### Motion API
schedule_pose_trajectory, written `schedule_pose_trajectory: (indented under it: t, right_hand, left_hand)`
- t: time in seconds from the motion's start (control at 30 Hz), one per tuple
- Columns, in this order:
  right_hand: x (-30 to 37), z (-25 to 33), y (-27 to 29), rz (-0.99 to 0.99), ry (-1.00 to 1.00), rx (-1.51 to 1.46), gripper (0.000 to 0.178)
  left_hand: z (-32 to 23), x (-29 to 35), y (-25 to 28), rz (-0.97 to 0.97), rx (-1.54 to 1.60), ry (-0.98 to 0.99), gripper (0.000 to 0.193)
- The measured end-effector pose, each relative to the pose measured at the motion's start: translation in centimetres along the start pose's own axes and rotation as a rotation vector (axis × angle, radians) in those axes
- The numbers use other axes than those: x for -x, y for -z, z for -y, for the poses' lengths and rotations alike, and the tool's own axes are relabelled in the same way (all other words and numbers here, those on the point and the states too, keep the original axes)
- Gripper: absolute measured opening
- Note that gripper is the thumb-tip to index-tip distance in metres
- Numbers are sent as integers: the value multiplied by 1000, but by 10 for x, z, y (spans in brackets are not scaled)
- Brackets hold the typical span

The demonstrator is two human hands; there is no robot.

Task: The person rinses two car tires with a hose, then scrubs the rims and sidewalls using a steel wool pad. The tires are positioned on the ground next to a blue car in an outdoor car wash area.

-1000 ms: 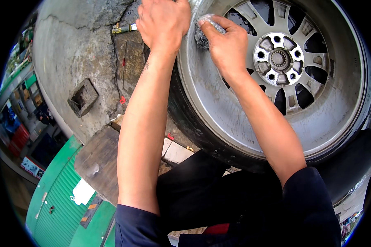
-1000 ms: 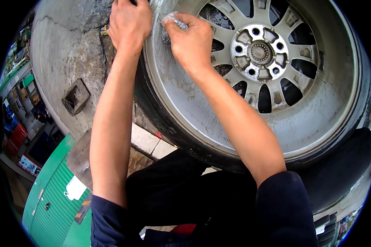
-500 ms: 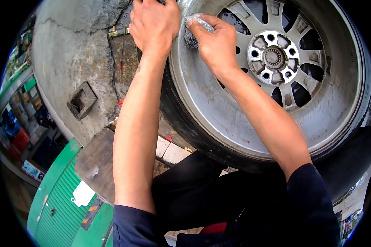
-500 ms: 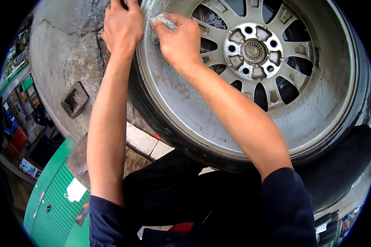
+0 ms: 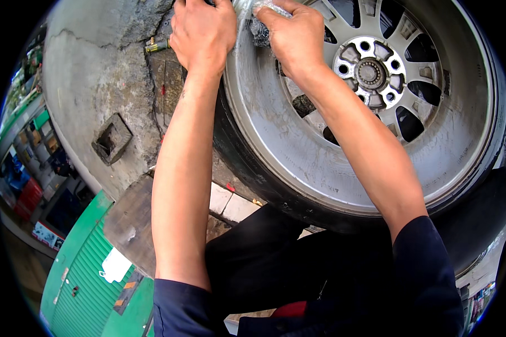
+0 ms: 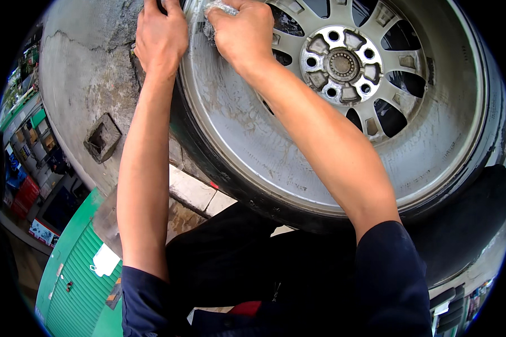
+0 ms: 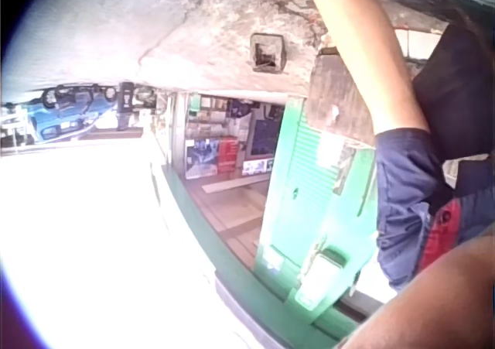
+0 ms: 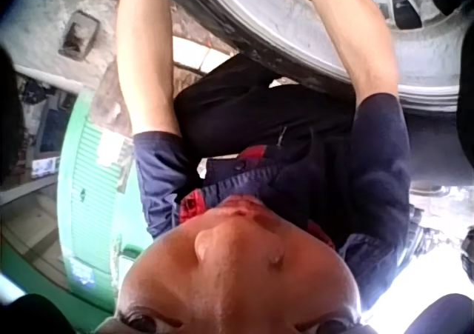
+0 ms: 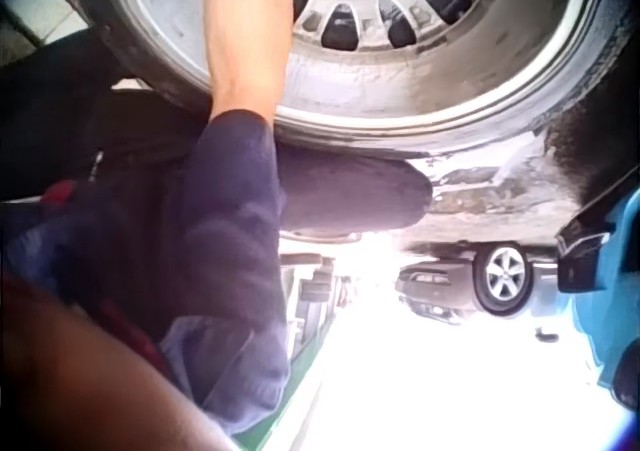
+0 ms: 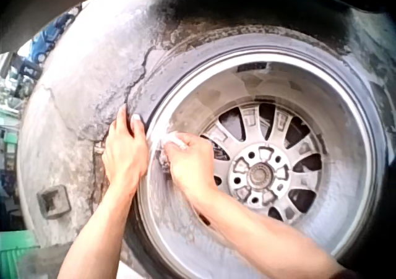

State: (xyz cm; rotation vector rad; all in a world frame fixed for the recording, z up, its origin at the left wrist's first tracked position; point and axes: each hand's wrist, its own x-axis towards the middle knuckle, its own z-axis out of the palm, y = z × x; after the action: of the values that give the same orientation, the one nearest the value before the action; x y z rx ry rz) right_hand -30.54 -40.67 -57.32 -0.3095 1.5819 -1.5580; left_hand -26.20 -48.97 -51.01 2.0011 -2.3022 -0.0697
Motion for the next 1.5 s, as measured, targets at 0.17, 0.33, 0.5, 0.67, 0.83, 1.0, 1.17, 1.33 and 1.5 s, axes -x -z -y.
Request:
schedule_pose_trajectory:
  t: [0.17, 0.33, 0.5, 0.67, 0.83, 1.0, 1.17, 1.33, 1.5]
  right_hand:
    - [16, -23, -2, 8, 123, 110, 36]
    - [34, -36, -2, 24, 100, 121, 38]
    - [-2, -20, 0, -9, -39, -65, 42]
    - [19, -19, 2, 88, -6, 113, 39]
    - [30, -31, 0, 82, 33, 75, 41]
    - [-14, -25, 1, -1, -43, -153, 41]
    - [9, -14, 2, 73, 40, 47, 38]
    - [34, -39, -5, 37, 61, 41, 40]
    - [-6, -22, -8, -27, -45, -220, 42]
  left_hand:
    - [6, 0, -8, -30, -30, -50, 56]
    - [4, 1, -5, -28, -14, -35, 56]
    - [5, 3, -8, -26, -10, -37, 56]
    - [4, 1, -7, -55, -45, -52, 56]
    - [3, 2, -6, -28, -20, -50, 56]
    - [-2, 3, -2, 12, -4, -17, 56]
    - [8, 0, -9, -67, -35, -80, 56]
    - [5, 3, -9, -55, -44, -70, 55]
    - [-2, 5, 1, -2, 20, -26, 55]
